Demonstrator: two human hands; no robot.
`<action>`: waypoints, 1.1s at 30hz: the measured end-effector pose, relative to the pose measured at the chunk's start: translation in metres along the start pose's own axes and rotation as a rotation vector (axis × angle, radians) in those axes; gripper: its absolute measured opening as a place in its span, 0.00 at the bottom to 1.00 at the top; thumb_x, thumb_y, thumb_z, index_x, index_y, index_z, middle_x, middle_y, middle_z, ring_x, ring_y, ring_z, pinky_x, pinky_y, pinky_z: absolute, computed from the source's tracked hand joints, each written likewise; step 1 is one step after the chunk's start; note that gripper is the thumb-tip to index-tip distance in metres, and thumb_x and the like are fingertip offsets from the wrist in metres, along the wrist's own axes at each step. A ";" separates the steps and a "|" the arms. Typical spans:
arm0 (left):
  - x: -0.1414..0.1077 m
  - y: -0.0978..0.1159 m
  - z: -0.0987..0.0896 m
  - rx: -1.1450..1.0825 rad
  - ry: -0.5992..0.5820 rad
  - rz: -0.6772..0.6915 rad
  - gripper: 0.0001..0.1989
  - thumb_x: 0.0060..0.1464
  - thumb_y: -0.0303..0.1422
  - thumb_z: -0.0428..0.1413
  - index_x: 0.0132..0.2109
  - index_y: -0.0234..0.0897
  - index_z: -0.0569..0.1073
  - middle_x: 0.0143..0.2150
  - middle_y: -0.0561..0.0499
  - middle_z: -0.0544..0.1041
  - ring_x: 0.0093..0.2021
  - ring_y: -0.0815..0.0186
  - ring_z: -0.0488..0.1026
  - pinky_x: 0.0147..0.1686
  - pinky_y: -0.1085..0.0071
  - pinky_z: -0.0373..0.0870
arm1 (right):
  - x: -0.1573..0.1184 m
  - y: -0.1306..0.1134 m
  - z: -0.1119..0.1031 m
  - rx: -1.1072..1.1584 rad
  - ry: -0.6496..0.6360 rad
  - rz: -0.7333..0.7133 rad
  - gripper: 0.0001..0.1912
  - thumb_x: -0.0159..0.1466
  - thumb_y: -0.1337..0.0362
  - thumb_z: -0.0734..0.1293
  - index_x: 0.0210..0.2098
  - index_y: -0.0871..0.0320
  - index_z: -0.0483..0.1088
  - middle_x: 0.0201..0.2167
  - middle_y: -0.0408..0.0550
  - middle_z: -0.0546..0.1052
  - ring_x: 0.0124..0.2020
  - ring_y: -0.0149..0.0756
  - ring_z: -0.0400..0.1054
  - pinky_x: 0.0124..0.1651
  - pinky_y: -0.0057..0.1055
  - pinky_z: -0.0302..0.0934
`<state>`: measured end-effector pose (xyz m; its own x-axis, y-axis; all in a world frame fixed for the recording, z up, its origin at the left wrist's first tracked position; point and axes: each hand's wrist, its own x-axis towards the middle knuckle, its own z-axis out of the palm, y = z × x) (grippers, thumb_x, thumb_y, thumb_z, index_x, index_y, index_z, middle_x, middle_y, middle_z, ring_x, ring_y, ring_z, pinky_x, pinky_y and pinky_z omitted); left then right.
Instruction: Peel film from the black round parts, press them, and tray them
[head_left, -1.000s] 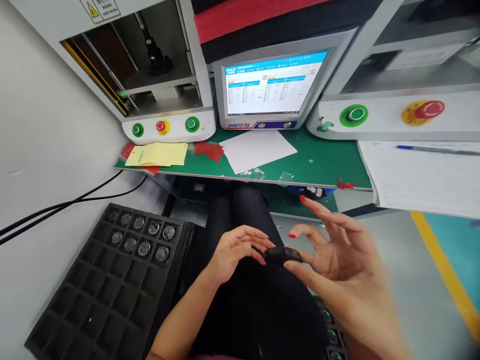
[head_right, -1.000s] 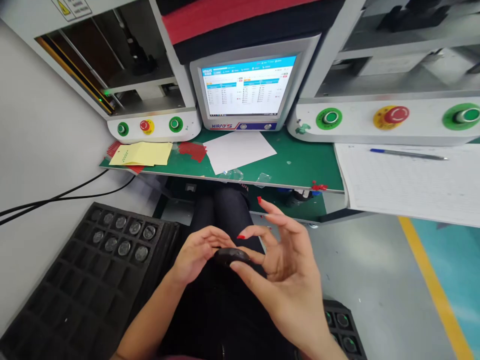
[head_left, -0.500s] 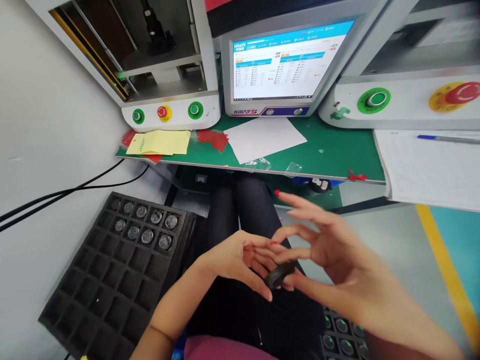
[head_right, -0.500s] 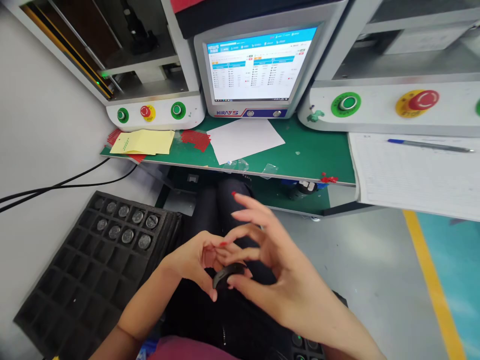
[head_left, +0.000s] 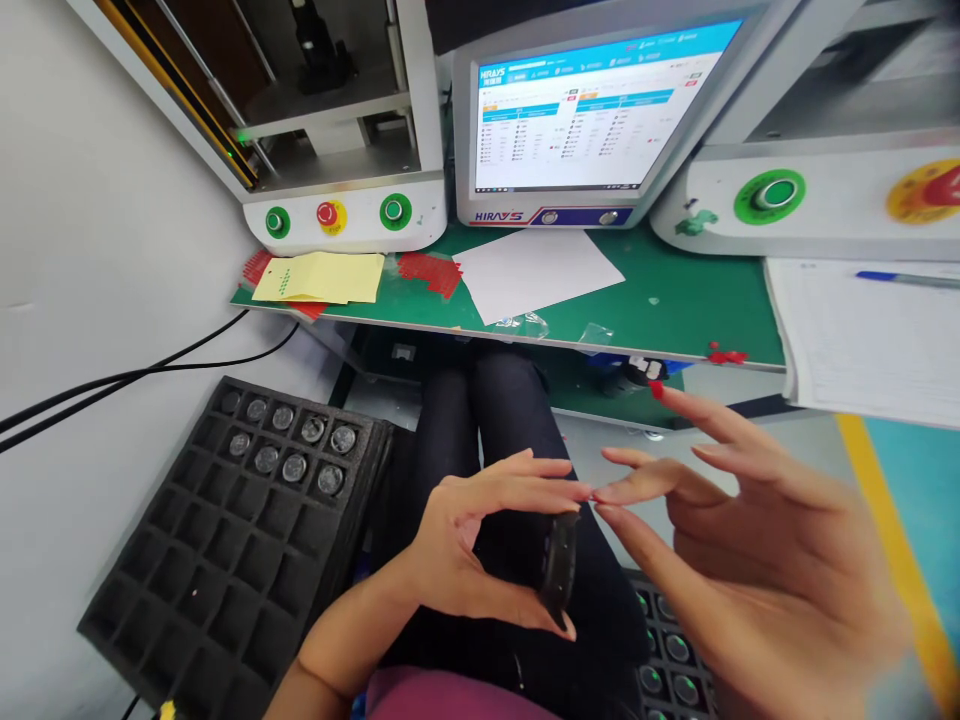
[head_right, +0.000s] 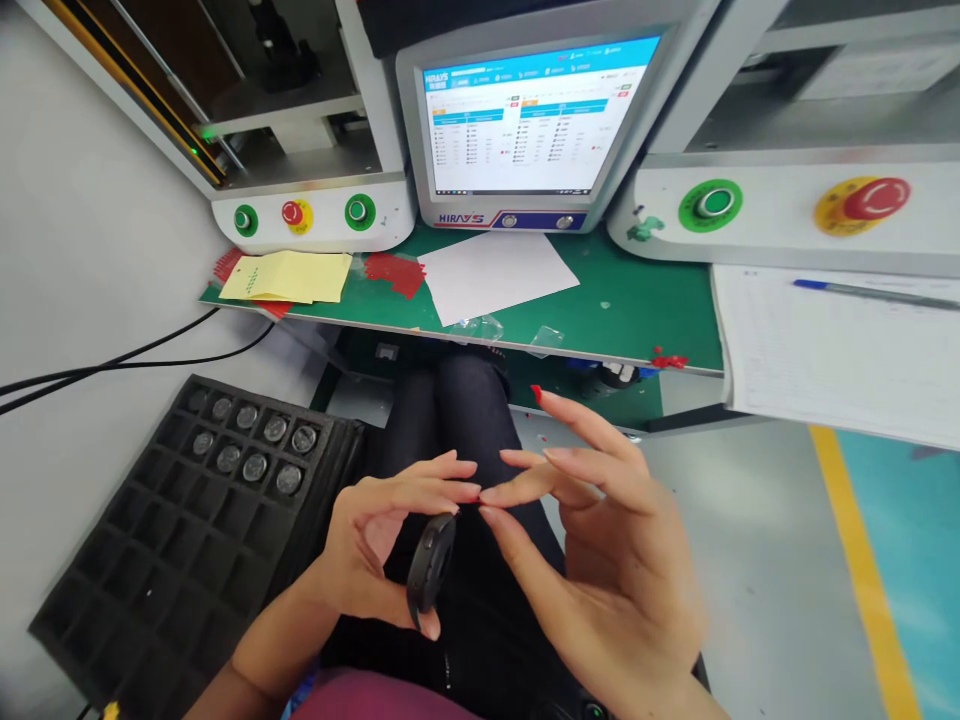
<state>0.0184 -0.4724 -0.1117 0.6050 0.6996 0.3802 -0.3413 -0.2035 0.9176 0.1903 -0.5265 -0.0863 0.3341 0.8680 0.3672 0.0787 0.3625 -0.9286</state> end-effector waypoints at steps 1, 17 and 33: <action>0.000 -0.001 0.000 0.037 -0.002 0.015 0.37 0.37 0.36 0.72 0.58 0.43 0.73 0.53 0.43 0.79 0.58 0.53 0.72 0.65 0.53 0.58 | 0.000 0.000 0.000 0.002 -0.004 -0.010 0.28 0.57 0.80 0.69 0.51 0.47 0.68 0.59 0.46 0.66 0.34 0.29 0.76 0.57 0.37 0.69; 0.001 0.004 0.001 0.193 -0.003 0.033 0.32 0.43 0.42 0.69 0.56 0.41 0.73 0.47 0.43 0.82 0.54 0.55 0.76 0.65 0.52 0.58 | -0.004 -0.009 0.006 0.105 0.045 0.131 0.32 0.56 0.79 0.70 0.55 0.44 0.66 0.57 0.48 0.66 0.32 0.32 0.74 0.43 0.38 0.70; 0.003 0.014 0.001 0.391 0.073 0.047 0.31 0.46 0.31 0.69 0.58 0.38 0.71 0.49 0.42 0.81 0.46 0.62 0.79 0.48 0.69 0.77 | -0.008 -0.004 0.004 0.512 -0.180 0.628 0.22 0.56 0.67 0.76 0.46 0.43 0.70 0.54 0.45 0.70 0.26 0.23 0.68 0.27 0.23 0.70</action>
<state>0.0164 -0.4736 -0.0980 0.5379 0.7269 0.4269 -0.0600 -0.4721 0.8795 0.1837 -0.5335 -0.0849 0.0142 0.9856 -0.1688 -0.5239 -0.1364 -0.8408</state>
